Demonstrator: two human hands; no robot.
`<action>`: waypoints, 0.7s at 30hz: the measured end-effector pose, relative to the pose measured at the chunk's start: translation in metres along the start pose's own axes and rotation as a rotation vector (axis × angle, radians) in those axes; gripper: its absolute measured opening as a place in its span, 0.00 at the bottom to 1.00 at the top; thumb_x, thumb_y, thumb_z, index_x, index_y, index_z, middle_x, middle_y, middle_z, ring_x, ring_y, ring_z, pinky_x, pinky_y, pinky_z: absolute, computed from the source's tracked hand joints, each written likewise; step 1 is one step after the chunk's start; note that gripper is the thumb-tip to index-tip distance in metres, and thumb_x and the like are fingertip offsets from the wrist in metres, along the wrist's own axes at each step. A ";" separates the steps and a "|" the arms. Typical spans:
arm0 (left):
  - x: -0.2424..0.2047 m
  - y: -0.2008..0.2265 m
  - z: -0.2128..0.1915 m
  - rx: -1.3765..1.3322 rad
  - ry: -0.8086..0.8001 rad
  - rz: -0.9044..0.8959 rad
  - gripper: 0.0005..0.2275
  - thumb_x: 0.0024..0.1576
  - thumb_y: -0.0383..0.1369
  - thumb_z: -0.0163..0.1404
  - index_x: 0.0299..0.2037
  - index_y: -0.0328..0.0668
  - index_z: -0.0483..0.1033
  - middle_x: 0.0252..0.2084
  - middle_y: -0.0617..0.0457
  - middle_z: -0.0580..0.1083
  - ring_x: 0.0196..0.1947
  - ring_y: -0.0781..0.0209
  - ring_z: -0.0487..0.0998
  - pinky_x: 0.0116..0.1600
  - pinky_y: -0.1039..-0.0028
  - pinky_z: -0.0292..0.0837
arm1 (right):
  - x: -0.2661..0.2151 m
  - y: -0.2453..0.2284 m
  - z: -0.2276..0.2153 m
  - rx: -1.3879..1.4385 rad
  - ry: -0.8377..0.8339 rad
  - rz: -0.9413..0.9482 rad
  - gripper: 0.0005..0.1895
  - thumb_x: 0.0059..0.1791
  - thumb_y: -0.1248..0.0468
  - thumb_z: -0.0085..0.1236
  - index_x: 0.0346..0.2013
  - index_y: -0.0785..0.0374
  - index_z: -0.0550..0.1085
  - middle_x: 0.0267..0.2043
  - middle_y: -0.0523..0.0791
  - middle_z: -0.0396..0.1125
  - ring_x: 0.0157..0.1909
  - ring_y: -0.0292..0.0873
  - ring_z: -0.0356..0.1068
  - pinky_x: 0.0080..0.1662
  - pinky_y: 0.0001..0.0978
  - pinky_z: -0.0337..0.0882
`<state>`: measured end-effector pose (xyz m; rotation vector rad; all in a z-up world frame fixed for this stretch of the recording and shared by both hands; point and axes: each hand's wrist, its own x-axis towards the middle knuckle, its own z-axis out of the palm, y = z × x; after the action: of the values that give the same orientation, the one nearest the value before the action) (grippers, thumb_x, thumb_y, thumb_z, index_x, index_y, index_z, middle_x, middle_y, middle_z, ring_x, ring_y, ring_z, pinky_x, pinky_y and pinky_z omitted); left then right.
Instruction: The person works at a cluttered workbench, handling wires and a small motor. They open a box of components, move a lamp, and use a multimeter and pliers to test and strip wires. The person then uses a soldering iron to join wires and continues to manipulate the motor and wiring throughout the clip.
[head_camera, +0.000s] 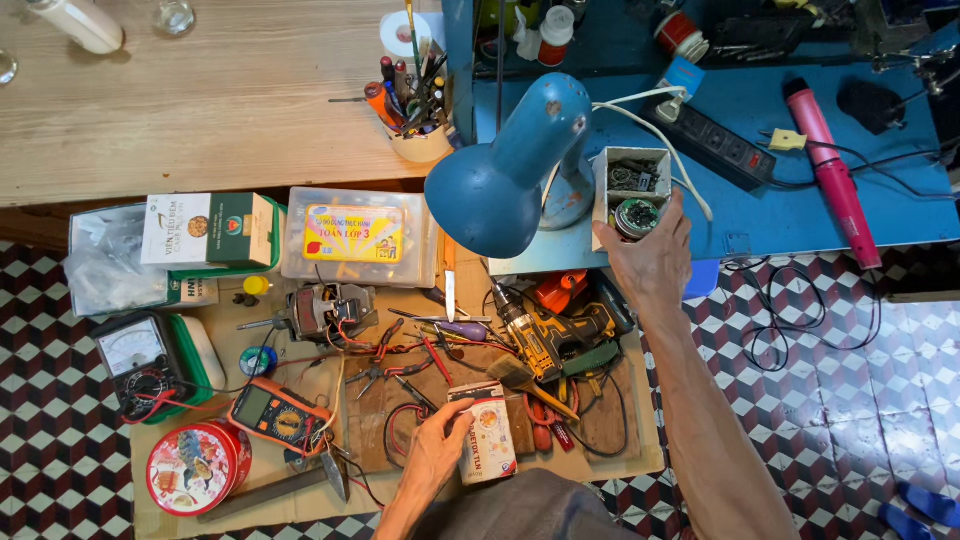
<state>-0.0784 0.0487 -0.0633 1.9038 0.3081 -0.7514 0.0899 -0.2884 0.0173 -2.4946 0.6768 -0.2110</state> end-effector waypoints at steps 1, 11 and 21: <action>0.001 0.001 0.001 0.009 0.014 0.014 0.17 0.59 0.38 0.50 0.56 0.42 0.78 0.38 0.46 0.83 0.37 0.63 0.82 0.45 0.72 0.76 | 0.004 -0.003 0.003 0.002 -0.021 0.026 0.62 0.42 0.42 0.69 0.75 0.68 0.44 0.65 0.63 0.53 0.66 0.66 0.57 0.59 0.58 0.65; -0.005 -0.038 -0.003 -0.023 0.091 0.008 0.16 0.59 0.37 0.50 0.55 0.41 0.78 0.34 0.44 0.81 0.35 0.58 0.81 0.41 0.69 0.76 | 0.037 0.013 0.014 -0.132 -0.111 0.033 0.67 0.43 0.39 0.73 0.78 0.68 0.41 0.67 0.68 0.50 0.66 0.70 0.57 0.57 0.60 0.66; -0.022 -0.050 -0.010 0.494 0.187 0.465 0.27 0.54 0.33 0.56 0.64 0.34 0.67 0.64 0.33 0.68 0.63 0.37 0.69 0.62 0.57 0.66 | -0.104 0.027 -0.026 0.278 0.017 -0.021 0.56 0.47 0.56 0.68 0.78 0.72 0.44 0.74 0.63 0.51 0.76 0.62 0.57 0.73 0.52 0.61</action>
<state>-0.1175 0.0826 -0.0831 2.3953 -0.2299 -0.3509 -0.0178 -0.2671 0.0234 -2.2372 0.5843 -0.3119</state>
